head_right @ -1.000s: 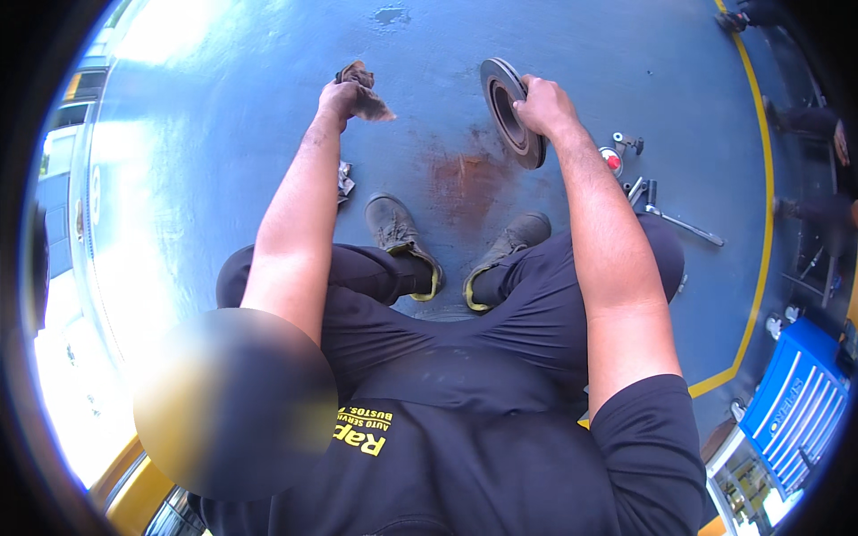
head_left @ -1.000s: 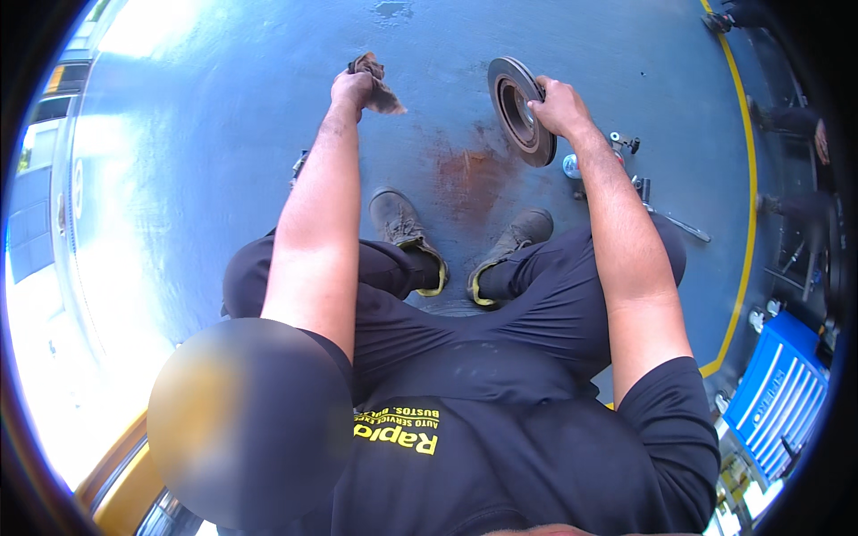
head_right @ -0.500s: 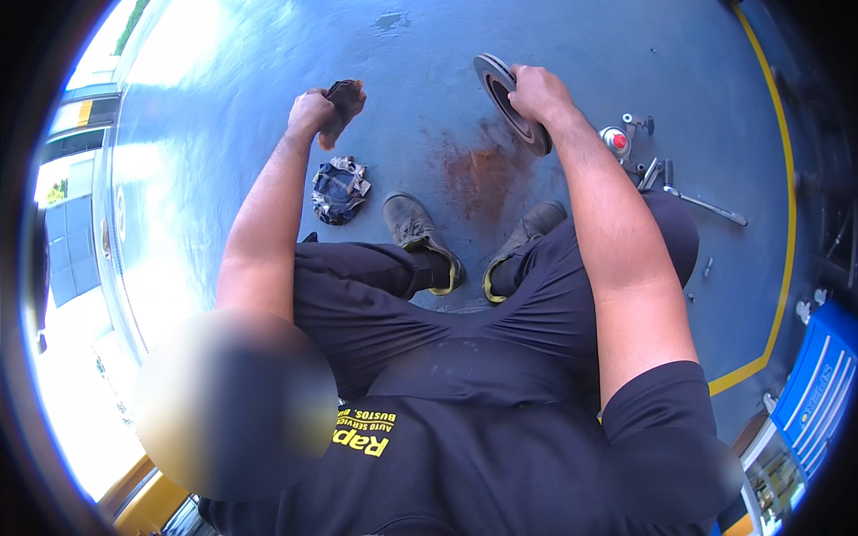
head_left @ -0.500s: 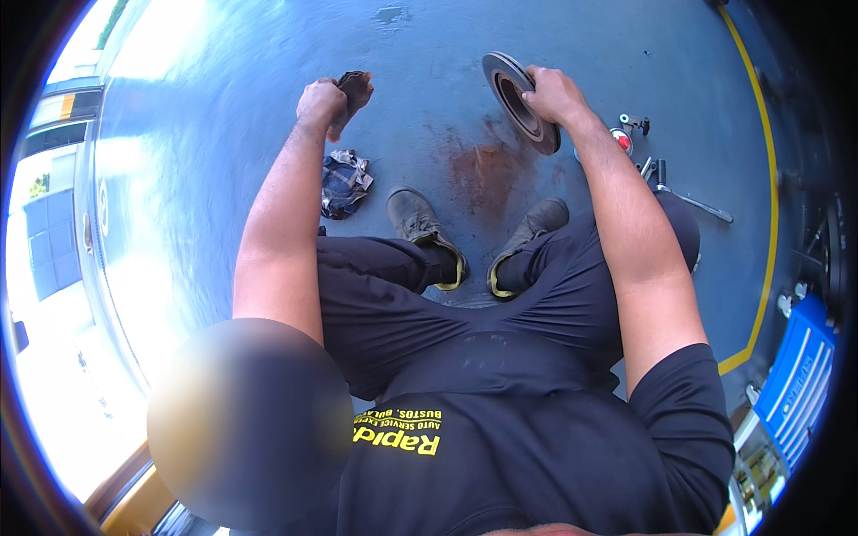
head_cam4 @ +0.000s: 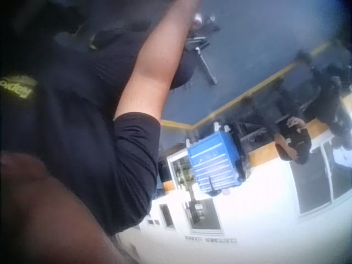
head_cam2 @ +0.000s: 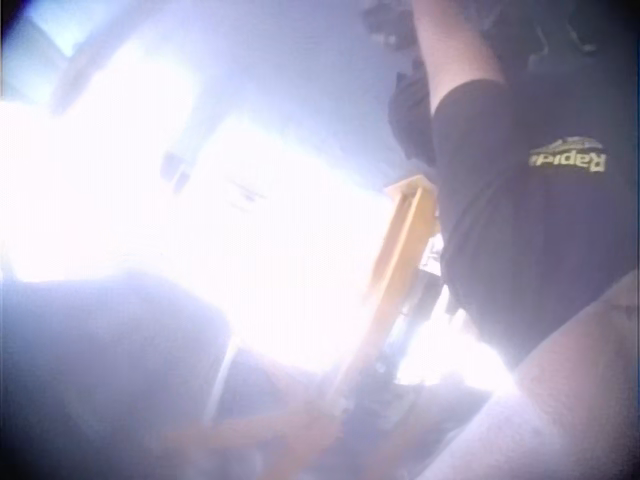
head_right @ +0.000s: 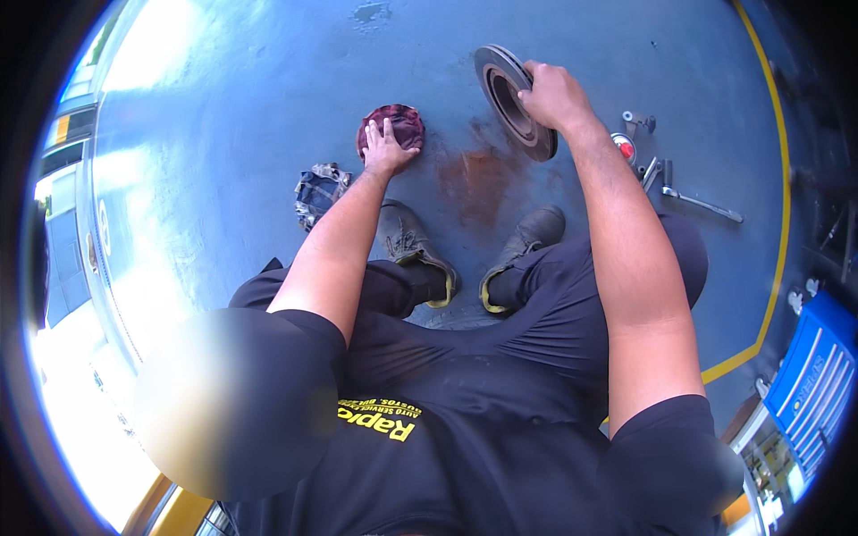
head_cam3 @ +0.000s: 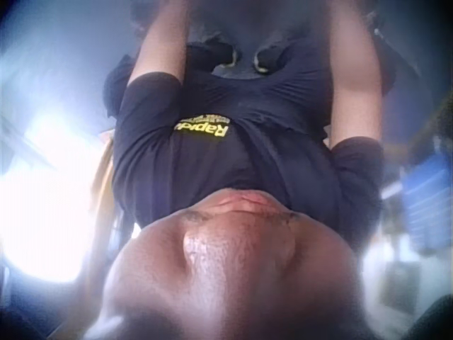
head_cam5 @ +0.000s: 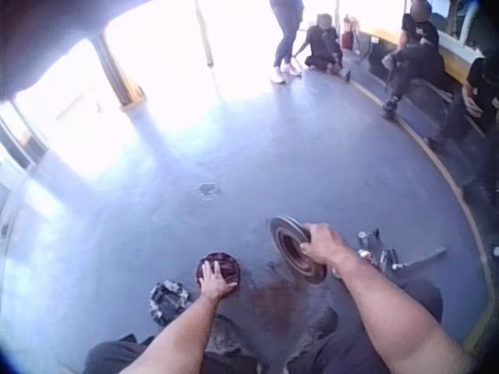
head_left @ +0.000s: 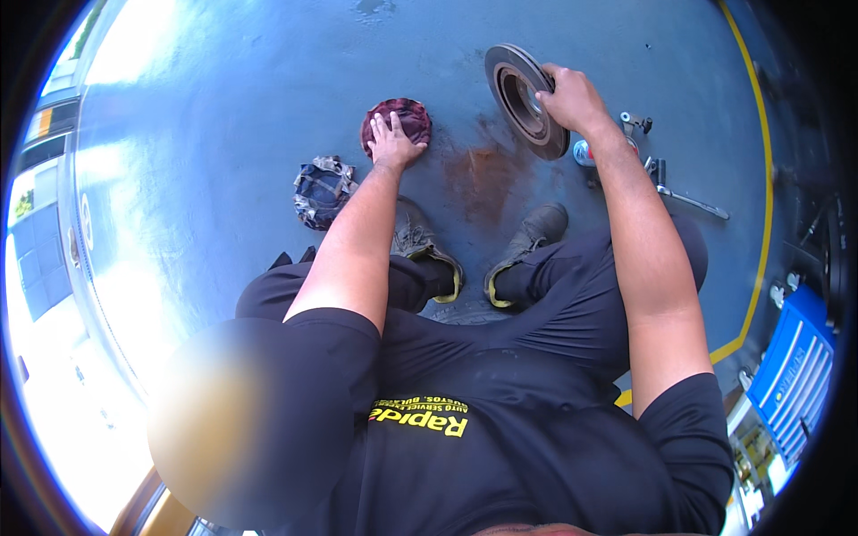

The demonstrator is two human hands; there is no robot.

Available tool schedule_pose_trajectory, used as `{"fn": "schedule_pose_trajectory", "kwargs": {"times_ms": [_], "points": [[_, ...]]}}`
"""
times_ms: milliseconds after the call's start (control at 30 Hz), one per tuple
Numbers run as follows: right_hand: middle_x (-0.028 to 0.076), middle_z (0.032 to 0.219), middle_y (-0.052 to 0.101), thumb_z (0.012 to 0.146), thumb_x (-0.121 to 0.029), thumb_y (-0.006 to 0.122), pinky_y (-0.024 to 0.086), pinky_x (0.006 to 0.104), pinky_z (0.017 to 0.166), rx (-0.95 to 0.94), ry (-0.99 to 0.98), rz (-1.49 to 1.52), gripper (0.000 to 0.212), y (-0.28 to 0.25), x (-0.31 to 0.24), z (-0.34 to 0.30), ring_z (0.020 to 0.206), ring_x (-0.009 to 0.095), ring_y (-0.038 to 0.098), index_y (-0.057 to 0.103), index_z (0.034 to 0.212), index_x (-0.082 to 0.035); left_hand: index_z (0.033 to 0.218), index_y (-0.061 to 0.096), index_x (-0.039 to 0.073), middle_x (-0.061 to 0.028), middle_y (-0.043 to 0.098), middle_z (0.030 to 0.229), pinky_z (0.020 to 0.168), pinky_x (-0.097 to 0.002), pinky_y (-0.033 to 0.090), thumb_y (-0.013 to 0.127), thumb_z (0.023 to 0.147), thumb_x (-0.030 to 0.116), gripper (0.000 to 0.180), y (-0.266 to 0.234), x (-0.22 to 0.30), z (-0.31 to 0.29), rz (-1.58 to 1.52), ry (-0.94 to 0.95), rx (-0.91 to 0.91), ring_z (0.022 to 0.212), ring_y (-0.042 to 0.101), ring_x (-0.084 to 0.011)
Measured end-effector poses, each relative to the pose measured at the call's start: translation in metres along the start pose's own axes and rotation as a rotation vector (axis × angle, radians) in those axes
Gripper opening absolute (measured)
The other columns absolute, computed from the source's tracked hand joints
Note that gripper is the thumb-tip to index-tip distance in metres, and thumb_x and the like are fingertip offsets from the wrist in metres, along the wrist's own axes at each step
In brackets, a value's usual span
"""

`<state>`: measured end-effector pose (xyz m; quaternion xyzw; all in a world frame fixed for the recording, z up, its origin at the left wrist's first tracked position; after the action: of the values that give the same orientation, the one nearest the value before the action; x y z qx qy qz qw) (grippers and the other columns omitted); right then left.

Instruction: The person sits on the floor and cleans a brake disc using a spray can and a cloth. They spray the disc, wipe it with the cloth, and repeat the process to remove rust and grime.

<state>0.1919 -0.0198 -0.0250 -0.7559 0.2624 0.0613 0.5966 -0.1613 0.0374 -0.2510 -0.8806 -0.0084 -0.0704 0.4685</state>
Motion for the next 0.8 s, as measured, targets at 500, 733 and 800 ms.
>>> {"fn": "schedule_pose_trajectory", "kwargs": {"times_ms": [500, 733, 800], "points": [[0.023, 0.127, 0.078, 0.096, -0.023, 0.079, 0.059, 0.0493, 0.107, 0.051, -0.083, -0.014, 0.053, 0.004, 0.003, 0.017, 0.121, 0.041, 0.074, 0.069, 0.146, -0.008, 0.172, 0.032, 0.004, -0.0274, 0.018, 0.182, 0.132, -0.0704, 0.019, 0.051, 0.108, 0.03, 0.072, 0.07, 0.048, -0.001, -0.101, 0.204, 0.414, 0.169, 0.013, -0.0483], [0.025, 0.131, 0.076, 0.097, -0.023, 0.078, 0.058, 0.0492, 0.109, 0.04, -0.03, -0.044, 0.054, 0.003, 0.021, 0.022, 0.124, 0.041, 0.073, 0.067, 0.147, -0.006, 0.162, 0.052, 0.005, -0.0231, 0.031, 0.178, 0.134, -0.067, 0.022, 0.054, 0.107, 0.02, 0.057, 0.123, 0.125, -0.077, -0.206, 0.435, 0.3, 0.168, 0.022, -0.0432], [0.025, 0.131, 0.076, 0.097, -0.022, 0.078, 0.058, 0.0492, 0.109, 0.047, -0.037, -0.058, 0.053, 0.0, 0.024, 0.021, 0.124, 0.041, 0.073, 0.068, 0.146, -0.005, 0.158, 0.055, 0.001, -0.023, 0.035, 0.177, 0.135, -0.0647, 0.022, 0.052, 0.108, 0.019, 0.052, 0.137, 0.136, -0.09, -0.312, 0.415, 0.26, 0.168, 0.024, -0.0417]]}}
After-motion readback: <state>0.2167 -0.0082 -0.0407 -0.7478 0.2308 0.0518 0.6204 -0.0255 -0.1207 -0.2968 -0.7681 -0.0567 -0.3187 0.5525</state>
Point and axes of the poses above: each hand's wrist, its own z-axis towards the middle knuckle, its own y-axis out of the palm, x = y × z, the point moved 6 cm from there along z, towards the middle knuckle
